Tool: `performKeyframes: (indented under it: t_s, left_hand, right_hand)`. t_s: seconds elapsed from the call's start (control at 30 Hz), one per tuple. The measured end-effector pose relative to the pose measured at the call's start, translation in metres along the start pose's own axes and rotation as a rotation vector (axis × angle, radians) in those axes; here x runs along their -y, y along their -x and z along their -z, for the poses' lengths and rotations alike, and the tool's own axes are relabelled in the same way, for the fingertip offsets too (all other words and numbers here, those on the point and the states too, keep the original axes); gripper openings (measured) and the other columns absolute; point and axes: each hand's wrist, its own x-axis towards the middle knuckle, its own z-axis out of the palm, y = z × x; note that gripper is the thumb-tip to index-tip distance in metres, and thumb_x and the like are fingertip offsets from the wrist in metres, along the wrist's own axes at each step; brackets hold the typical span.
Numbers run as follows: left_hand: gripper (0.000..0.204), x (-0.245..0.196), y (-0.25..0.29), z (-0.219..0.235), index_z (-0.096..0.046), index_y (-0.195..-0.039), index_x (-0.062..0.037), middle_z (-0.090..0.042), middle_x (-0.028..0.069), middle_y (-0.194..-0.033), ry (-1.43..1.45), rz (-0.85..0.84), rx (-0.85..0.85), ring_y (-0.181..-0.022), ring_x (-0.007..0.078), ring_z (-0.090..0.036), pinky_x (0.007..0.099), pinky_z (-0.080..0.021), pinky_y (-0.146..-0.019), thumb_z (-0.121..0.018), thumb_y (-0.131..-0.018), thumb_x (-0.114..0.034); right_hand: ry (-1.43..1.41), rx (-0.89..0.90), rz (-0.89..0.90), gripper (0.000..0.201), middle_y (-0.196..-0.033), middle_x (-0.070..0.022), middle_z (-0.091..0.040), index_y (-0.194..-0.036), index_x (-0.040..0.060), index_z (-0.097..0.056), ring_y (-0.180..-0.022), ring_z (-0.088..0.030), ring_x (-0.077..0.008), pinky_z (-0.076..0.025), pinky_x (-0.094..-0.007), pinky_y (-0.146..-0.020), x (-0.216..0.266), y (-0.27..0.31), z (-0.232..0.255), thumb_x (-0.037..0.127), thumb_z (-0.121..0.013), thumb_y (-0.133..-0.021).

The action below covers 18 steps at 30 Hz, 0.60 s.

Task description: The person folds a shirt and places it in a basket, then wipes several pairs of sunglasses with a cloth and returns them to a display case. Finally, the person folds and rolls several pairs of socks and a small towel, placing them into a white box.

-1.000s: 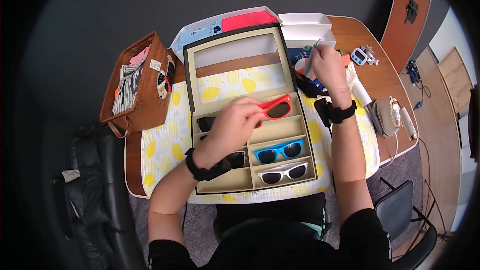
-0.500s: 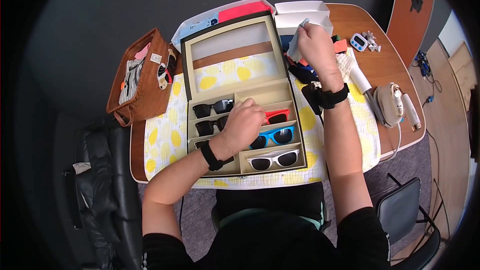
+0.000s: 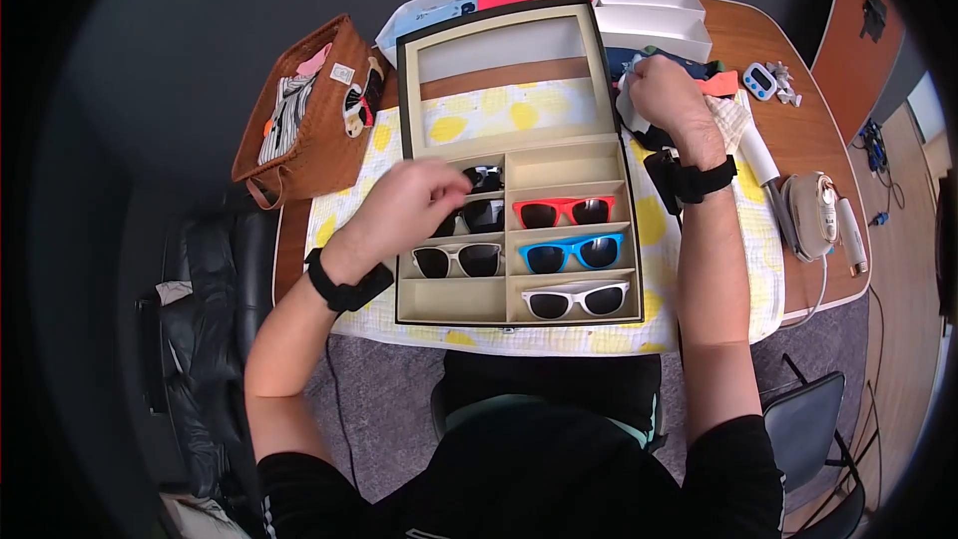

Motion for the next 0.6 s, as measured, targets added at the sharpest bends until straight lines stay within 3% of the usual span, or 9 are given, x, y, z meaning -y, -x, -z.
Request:
performKeyframes:
  t_s: [0.07, 0.27, 0.43, 0.6]
  left_hand:
    - [0.009, 0.021, 0.023, -0.007, -0.072, -0.093, -0.0003, -0.067, 0.0130, -0.086, -0.133, -0.146, 0.201, -0.081, 0.0312, -0.066, 0.0393, -0.054, -0.072, -0.072, -0.086, -0.007]
    - [0.011, 0.019, 0.059, -0.035, -0.070, -0.088, -0.0058, -0.064, 0.0111, -0.087, -0.243, -0.019, 0.112, -0.080, 0.0320, -0.067, 0.0415, -0.054, -0.071, -0.077, -0.082, -0.013]
    - [0.017, 0.020, 0.064, -0.045, -0.074, -0.092, -0.0067, -0.065, 0.0114, -0.087, -0.343, 0.068, 0.186, -0.084, 0.0331, -0.068, 0.0436, -0.055, -0.072, -0.079, -0.080, -0.017]
    - [0.018, 0.028, 0.060, -0.055, -0.075, -0.092, -0.0070, -0.065, 0.0116, -0.086, -0.338, 0.107, 0.247, -0.084, 0.0334, -0.068, 0.0440, -0.055, -0.074, -0.079, -0.078, -0.017]
  right_hand:
    - [-0.006, 0.131, -0.003, 0.030, -0.104, -0.0241, -0.073, -0.106, 0.0032, -0.076, -0.104, -0.069, -0.0390, -0.053, -0.0475, -0.096, 0.007, 0.003, -0.001, 0.018, -0.055, -0.090]
    - [-0.047, 0.079, 0.035, 0.030, -0.103, -0.0250, -0.072, -0.104, 0.0019, -0.076, -0.103, -0.070, -0.0392, -0.053, -0.0468, -0.095, 0.019, 0.005, -0.007, 0.017, -0.054, -0.089]
    - [-0.164, -0.002, 0.098, 0.030, -0.097, -0.0285, -0.070, -0.098, -0.0020, -0.074, -0.099, -0.069, -0.0429, -0.054, -0.0474, -0.093, 0.022, 0.006, -0.007, 0.017, -0.054, -0.087]
    - [-0.172, -0.026, 0.141, 0.032, -0.088, -0.0267, -0.071, -0.101, -0.0056, -0.071, -0.088, -0.071, -0.0396, -0.055, -0.0427, -0.084, 0.030, 0.009, -0.005, 0.023, -0.058, -0.094]
